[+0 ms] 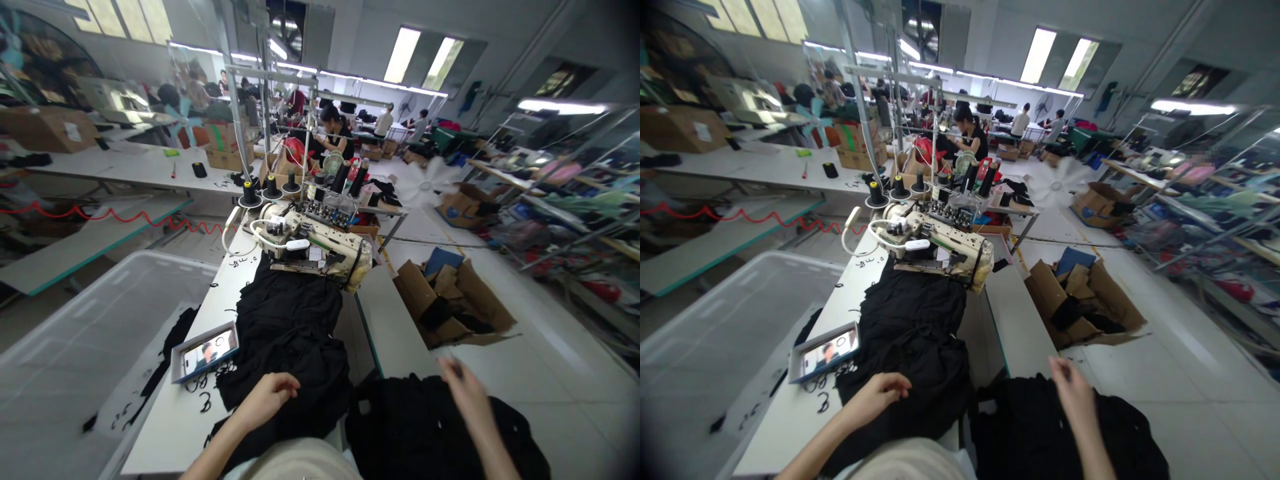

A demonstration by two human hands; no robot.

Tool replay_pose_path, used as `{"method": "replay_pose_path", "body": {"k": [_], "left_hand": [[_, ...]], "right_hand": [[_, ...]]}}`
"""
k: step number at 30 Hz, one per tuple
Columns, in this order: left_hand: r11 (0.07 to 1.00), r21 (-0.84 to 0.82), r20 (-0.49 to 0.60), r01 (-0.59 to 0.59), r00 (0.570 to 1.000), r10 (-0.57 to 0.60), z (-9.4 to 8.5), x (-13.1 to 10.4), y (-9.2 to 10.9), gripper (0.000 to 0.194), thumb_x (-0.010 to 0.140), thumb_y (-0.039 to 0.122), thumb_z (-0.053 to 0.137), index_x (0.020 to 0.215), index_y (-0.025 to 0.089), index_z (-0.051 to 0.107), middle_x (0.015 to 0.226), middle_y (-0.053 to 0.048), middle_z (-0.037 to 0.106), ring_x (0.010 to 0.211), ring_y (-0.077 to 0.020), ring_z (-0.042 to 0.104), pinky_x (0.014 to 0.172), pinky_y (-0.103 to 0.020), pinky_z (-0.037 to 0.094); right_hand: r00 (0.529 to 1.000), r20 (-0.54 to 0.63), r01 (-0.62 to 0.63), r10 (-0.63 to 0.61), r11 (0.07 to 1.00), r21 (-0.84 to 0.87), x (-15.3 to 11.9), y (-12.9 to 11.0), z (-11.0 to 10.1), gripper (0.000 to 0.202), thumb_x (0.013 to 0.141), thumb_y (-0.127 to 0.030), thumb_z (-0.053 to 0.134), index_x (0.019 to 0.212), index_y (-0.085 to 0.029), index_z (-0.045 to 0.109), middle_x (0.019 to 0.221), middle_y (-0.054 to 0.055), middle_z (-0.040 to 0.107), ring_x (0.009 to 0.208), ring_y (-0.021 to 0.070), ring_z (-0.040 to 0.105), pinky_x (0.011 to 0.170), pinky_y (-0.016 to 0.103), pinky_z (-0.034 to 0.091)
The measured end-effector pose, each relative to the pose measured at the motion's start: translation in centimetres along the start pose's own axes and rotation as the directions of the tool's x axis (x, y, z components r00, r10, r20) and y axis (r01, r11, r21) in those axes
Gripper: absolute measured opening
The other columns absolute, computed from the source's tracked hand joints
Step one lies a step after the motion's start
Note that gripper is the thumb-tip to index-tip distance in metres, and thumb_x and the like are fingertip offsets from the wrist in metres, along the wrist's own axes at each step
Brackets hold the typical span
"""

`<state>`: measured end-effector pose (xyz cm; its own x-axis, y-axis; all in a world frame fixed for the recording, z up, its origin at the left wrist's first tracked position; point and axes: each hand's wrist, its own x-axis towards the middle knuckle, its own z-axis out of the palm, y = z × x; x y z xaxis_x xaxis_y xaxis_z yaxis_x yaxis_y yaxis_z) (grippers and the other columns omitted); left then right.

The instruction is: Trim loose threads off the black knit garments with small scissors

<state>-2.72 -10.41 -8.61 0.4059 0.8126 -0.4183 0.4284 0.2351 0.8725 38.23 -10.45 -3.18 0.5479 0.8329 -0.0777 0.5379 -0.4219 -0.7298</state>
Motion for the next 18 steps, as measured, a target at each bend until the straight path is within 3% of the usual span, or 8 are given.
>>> {"method": "replay_pose_path", "body": {"k": [1, 2, 5, 8, 11, 16, 18], "left_hand": [[1.000, -0.005, -0.019, 0.005, 1.000, -0.005, -0.3, -0.2, -0.3, 0.037, 0.066, 0.010, 0.040, 0.093, 0.014, 0.066, 0.084, -0.003, 0.071, 0.081, -0.0171, 0.063, 0.071, -0.024, 0.044], [1.000, -0.008, -0.036, 0.011, 0.999, -0.011, -0.6, -0.5, -0.7, 0.037, 0.067, 0.011, 0.040, 0.093, 0.014, 0.066, 0.084, -0.003, 0.071, 0.082, -0.0172, 0.063, 0.072, -0.024, 0.044], [0.999, -0.003, -0.074, 0.033, 0.997, -0.033, -1.4, -1.2, -1.5, 0.033, 0.069, 0.013, 0.042, 0.091, 0.015, 0.066, 0.082, -0.002, 0.071, 0.081, -0.0181, 0.064, 0.072, -0.025, 0.045], [0.999, 0.020, -0.098, 0.044, 0.994, -0.042, -1.6, -1.4, -1.8, 0.028, 0.071, 0.018, 0.046, 0.089, 0.015, 0.067, 0.082, -0.004, 0.072, 0.080, -0.0198, 0.064, 0.072, -0.026, 0.045], [0.998, 0.057, -0.117, 0.035, 0.993, -0.028, -1.4, -1.1, -1.3, 0.026, 0.073, 0.023, 0.049, 0.088, 0.015, 0.068, 0.085, -0.004, 0.072, 0.082, -0.0207, 0.063, 0.073, -0.027, 0.044], [0.993, 0.120, -0.150, -0.006, 0.988, 0.024, -1.0, -0.1, 0.4, 0.025, 0.071, 0.027, 0.056, 0.090, 0.016, 0.068, 0.088, -0.005, 0.069, 0.080, -0.0191, 0.060, 0.072, -0.026, 0.043], [0.989, 0.145, -0.169, -0.035, 0.984, 0.060, -1.0, 0.3, 1.1, 0.024, 0.071, 0.029, 0.058, 0.089, 0.017, 0.067, 0.088, -0.004, 0.067, 0.081, -0.0189, 0.058, 0.073, -0.026, 0.042]], "right_hand": [[0.983, 0.171, 0.069, -0.067, 0.998, -0.008, -0.1, -1.1, 3.2, 0.028, 0.073, -0.045, 0.056, 0.069, -0.018, 0.062, 0.064, 0.006, 0.064, 0.067, 0.0262, 0.062, 0.066, 0.037, 0.046], [0.955, 0.272, 0.120, -0.119, 0.993, 0.013, -0.4, -2.1, 6.7, 0.026, 0.072, -0.044, 0.056, 0.069, -0.019, 0.063, 0.070, 0.007, 0.066, 0.074, 0.0258, 0.063, 0.071, 0.035, 0.046], [0.882, 0.434, 0.190, -0.185, 0.981, 0.033, -2.4, -4.3, 16.0, 0.021, 0.063, -0.034, 0.067, 0.077, -0.019, 0.066, 0.076, 0.005, 0.068, 0.078, 0.0240, 0.064, 0.070, 0.031, 0.046], [0.837, 0.507, 0.229, -0.204, 0.973, 0.014, -4.6, -5.4, 20.6, 0.015, 0.058, -0.017, 0.067, 0.073, -0.017, 0.065, 0.065, 0.005, 0.065, 0.066, 0.0239, 0.063, 0.061, 0.031, 0.045], [0.801, 0.527, 0.297, -0.284, 0.953, 0.062, -5.7, -6.6, 20.5, 0.009, 0.063, -0.010, 0.059, 0.068, -0.017, 0.062, 0.067, 0.004, 0.063, 0.068, 0.0217, 0.061, 0.064, 0.031, 0.044], [0.699, 0.537, 0.408, -0.472, 0.880, 0.243, -6.6, -10.3, 16.8, 0.006, 0.074, -0.017, 0.056, 0.074, -0.018, 0.062, 0.076, 0.001, 0.062, 0.075, 0.0162, 0.058, 0.070, 0.025, 0.043], [0.679, 0.525, 0.428, -0.513, 0.858, 0.283, -6.8, -11.6, 15.5, 0.007, 0.077, -0.020, 0.056, 0.077, -0.018, 0.063, 0.078, 0.001, 0.061, 0.075, 0.0153, 0.058, 0.070, 0.024, 0.043]]}}
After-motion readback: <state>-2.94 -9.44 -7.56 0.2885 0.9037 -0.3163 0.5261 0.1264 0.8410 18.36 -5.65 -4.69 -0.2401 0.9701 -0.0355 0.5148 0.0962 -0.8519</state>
